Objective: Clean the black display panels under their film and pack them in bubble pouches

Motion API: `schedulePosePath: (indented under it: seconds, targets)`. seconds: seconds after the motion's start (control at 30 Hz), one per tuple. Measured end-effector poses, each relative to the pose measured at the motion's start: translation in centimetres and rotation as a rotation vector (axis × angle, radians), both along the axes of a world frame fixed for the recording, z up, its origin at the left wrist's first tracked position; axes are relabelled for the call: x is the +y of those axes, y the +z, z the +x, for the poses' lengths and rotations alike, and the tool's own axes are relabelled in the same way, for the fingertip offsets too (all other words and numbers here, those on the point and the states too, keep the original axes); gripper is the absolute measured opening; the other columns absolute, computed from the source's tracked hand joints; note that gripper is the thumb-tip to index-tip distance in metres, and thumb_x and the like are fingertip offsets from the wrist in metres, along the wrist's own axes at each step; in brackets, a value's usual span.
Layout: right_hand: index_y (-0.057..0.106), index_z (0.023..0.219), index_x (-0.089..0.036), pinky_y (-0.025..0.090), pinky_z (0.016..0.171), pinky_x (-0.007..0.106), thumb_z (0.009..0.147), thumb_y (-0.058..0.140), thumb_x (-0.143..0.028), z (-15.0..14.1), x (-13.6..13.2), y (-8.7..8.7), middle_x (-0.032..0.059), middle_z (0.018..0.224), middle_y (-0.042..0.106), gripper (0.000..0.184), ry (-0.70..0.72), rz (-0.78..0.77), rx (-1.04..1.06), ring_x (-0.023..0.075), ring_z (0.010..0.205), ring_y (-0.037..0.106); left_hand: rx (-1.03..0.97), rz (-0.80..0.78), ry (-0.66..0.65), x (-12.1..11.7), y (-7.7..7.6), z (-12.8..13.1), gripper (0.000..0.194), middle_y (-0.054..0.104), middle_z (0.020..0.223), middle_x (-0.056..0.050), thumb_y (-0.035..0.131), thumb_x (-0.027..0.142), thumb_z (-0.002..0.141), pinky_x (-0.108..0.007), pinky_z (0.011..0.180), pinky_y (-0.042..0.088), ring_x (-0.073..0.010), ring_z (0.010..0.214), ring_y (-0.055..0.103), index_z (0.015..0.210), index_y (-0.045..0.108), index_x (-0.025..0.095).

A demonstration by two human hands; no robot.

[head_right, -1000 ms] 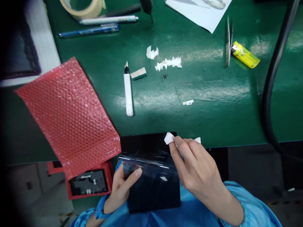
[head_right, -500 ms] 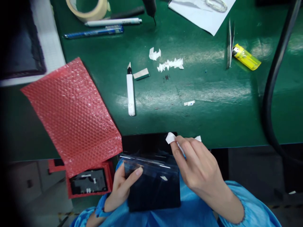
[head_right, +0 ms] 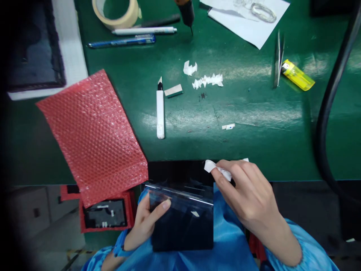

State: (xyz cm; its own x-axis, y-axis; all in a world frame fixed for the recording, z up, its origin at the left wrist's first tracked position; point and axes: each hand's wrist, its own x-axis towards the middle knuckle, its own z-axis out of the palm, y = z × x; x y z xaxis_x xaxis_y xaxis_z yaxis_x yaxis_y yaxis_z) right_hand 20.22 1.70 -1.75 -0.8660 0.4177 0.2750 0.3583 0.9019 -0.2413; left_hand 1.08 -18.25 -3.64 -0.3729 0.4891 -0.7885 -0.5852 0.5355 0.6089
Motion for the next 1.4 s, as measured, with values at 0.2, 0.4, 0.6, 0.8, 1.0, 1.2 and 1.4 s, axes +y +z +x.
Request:
schedulePosePath:
  seconds: [0.2,0.4,0.6,0.8,1.0,1.2,1.4]
  targets:
    - [0.069,0.122,-0.012,0.049,0.077,0.041,0.109,0.065,0.003,0.4,0.6,-0.1,0.0151,0.108,0.076,0.02,-0.003,0.015,-0.005,0.0247,0.088,0.064,-0.009,0.0,0.013,-0.1,-0.1,0.0,0.055,0.089,0.094,-0.003,0.103,0.072,0.079,-0.032,0.093,0.063,-0.024,0.094,0.08,0.098,0.089,0.022]
    - [0.068,0.123,-0.012,0.05,0.08,0.041,0.112,0.063,0.0,0.0,0.5,-0.6,0.0146,0.108,0.077,0.017,0.006,0.025,0.031,0.0246,0.09,0.065,0.008,-0.003,0.014,0.0,0.0,0.0,0.055,0.09,0.096,-0.002,0.104,0.072,0.079,-0.032,0.096,0.064,-0.0241,0.096,0.082,0.099,0.09,0.023]
    - [0.068,0.123,-0.017,0.05,0.081,0.041,0.115,0.06,-0.004,1.1,1.0,-0.5,0.0112,0.108,0.078,0.018,0.009,0.052,-0.024,0.0235,0.086,0.064,-0.021,-0.001,0.004,0.2,0.2,-0.1,0.054,0.091,0.096,-0.001,0.103,0.072,0.08,-0.029,0.095,0.064,-0.0221,0.096,0.081,0.099,0.091,0.023]
    - [0.067,0.123,-0.019,0.052,0.079,0.043,0.113,0.063,-0.003,0.8,1.0,-0.6,0.0111,0.105,0.079,0.02,-0.014,0.037,-0.008,0.0242,0.083,0.067,-0.001,0.004,0.003,0.3,0.2,-0.2,0.054,0.091,0.097,-0.001,0.103,0.073,0.08,-0.03,0.097,0.065,-0.0231,0.097,0.082,0.1,0.091,0.024]
    - [0.066,0.123,-0.021,0.057,0.08,0.04,0.113,0.062,-0.002,0.1,0.8,-0.8,0.0109,0.107,0.082,0.022,-0.001,0.009,0.025,0.0223,0.085,0.073,-0.01,0.004,-0.016,0.1,0.0,-0.2,0.054,0.09,0.094,-0.002,0.102,0.073,0.081,-0.03,0.092,0.065,-0.0221,0.093,0.081,0.099,0.091,0.023]
    - [0.068,0.122,-0.019,0.056,0.077,0.041,0.112,0.064,-0.002,0.7,0.8,-1.1,0.0118,0.104,0.081,0.02,-0.018,0.039,0.021,0.023,0.081,0.07,-0.001,0.013,0.02,0.1,0.0,0.0,0.052,0.089,0.093,-0.001,0.104,0.071,0.079,-0.027,0.091,0.064,-0.0201,0.091,0.08,0.097,0.091,0.024]
    - [0.07,0.122,-0.019,0.056,0.074,0.041,0.109,0.068,-0.001,1.8,0.8,-1.4,0.0126,0.109,0.082,0.023,0.0,0.016,0.017,0.0243,0.083,0.074,0.013,0.014,-0.023,0.0,-0.1,-0.1,0.054,0.091,0.098,-0.005,0.099,0.073,0.084,-0.032,0.095,0.066,-0.0252,0.097,0.083,0.1,0.091,0.022]
